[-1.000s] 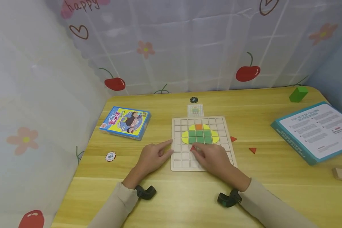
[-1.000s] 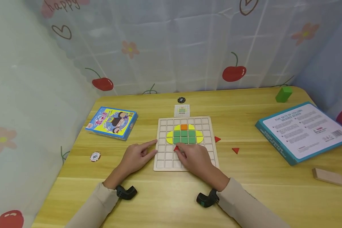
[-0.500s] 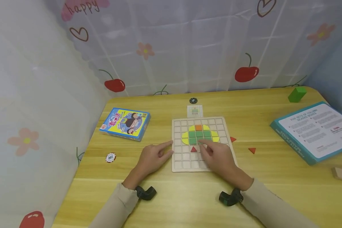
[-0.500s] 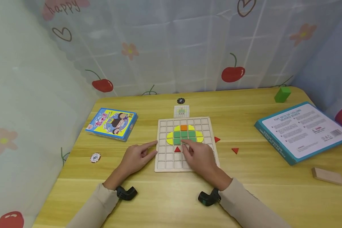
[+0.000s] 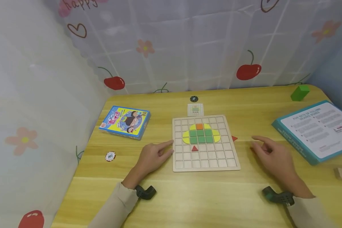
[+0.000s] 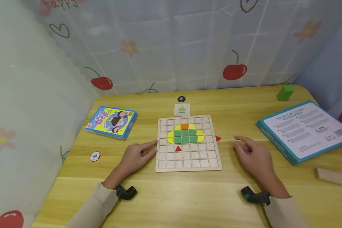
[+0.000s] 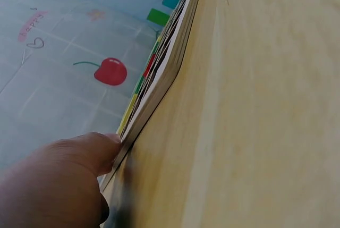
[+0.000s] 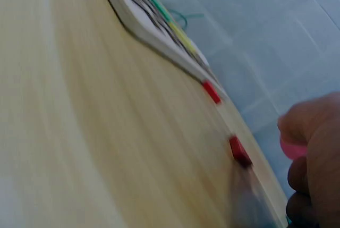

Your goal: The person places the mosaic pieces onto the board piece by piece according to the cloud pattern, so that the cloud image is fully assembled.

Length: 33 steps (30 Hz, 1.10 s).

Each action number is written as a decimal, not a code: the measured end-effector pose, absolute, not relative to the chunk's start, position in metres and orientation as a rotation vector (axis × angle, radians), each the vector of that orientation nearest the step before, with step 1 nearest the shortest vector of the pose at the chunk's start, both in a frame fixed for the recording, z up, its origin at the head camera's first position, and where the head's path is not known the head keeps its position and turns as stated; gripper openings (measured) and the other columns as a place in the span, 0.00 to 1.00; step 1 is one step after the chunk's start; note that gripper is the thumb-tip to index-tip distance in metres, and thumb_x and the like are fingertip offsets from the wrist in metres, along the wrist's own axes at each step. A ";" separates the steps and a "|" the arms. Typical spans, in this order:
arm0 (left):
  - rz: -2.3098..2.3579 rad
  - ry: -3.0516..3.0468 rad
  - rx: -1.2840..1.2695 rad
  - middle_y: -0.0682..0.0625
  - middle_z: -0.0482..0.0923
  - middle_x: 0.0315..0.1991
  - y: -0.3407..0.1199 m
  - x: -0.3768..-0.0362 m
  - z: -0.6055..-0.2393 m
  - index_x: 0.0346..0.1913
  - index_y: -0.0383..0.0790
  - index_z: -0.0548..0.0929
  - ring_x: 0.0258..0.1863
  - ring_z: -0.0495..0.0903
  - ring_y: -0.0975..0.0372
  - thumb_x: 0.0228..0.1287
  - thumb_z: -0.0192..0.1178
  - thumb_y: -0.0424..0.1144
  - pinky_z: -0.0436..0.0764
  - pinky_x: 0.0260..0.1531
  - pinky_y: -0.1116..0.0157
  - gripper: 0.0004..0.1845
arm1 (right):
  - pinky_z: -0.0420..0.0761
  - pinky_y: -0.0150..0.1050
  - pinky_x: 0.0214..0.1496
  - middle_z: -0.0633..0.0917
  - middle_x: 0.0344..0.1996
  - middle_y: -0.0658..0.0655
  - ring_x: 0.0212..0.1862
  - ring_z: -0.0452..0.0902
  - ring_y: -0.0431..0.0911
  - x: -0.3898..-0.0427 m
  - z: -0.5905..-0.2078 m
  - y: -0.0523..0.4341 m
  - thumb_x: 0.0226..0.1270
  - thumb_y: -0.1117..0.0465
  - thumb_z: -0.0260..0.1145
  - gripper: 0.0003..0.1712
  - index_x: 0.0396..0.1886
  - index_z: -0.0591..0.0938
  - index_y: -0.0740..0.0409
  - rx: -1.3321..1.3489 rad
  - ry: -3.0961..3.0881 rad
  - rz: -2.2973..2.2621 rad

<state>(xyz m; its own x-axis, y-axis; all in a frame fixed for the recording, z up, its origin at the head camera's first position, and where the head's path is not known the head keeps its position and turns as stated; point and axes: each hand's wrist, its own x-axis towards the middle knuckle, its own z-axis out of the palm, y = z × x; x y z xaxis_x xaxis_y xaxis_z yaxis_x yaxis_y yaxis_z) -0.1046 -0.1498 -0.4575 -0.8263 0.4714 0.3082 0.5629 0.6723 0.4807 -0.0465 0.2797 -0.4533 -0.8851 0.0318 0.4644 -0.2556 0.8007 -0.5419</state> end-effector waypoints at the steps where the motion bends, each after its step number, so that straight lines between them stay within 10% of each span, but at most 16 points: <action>1: -0.864 -2.734 -0.846 0.64 0.60 0.13 -0.150 -0.105 -0.457 0.61 0.49 0.86 0.14 0.55 0.72 0.70 0.66 0.50 0.59 0.19 0.69 0.20 | 0.56 0.32 0.19 0.68 0.15 0.44 0.17 0.58 0.36 -0.043 -0.452 0.289 0.65 0.60 0.75 0.15 0.51 0.89 0.54 0.149 -2.576 0.847; 10: -0.802 -2.802 -0.827 0.63 0.61 0.13 -0.148 -0.105 -0.456 0.66 0.52 0.82 0.13 0.56 0.72 0.65 0.67 0.61 0.58 0.17 0.69 0.30 | 0.57 0.36 0.19 0.67 0.14 0.41 0.17 0.57 0.36 -0.029 -0.446 0.313 0.65 0.47 0.75 0.18 0.50 0.89 0.50 0.212 -2.801 0.741; 33: -0.847 -2.786 -0.804 0.64 0.61 0.14 -0.148 -0.105 -0.460 0.65 0.52 0.84 0.14 0.57 0.72 0.65 0.68 0.59 0.59 0.18 0.69 0.28 | 0.57 0.28 0.19 0.66 0.13 0.39 0.16 0.56 0.32 -0.038 -0.458 0.251 0.51 0.61 0.81 0.19 0.46 0.90 0.53 0.373 -2.423 0.821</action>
<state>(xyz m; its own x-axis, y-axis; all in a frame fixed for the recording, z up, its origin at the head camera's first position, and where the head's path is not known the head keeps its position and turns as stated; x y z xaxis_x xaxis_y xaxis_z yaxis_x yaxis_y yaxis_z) -0.1051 -0.1481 -0.4603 -0.8515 0.4553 0.2601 0.5230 0.7021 0.4832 -0.0377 0.2514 -0.4578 -0.8110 -0.0825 0.5792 -0.4175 0.7751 -0.4742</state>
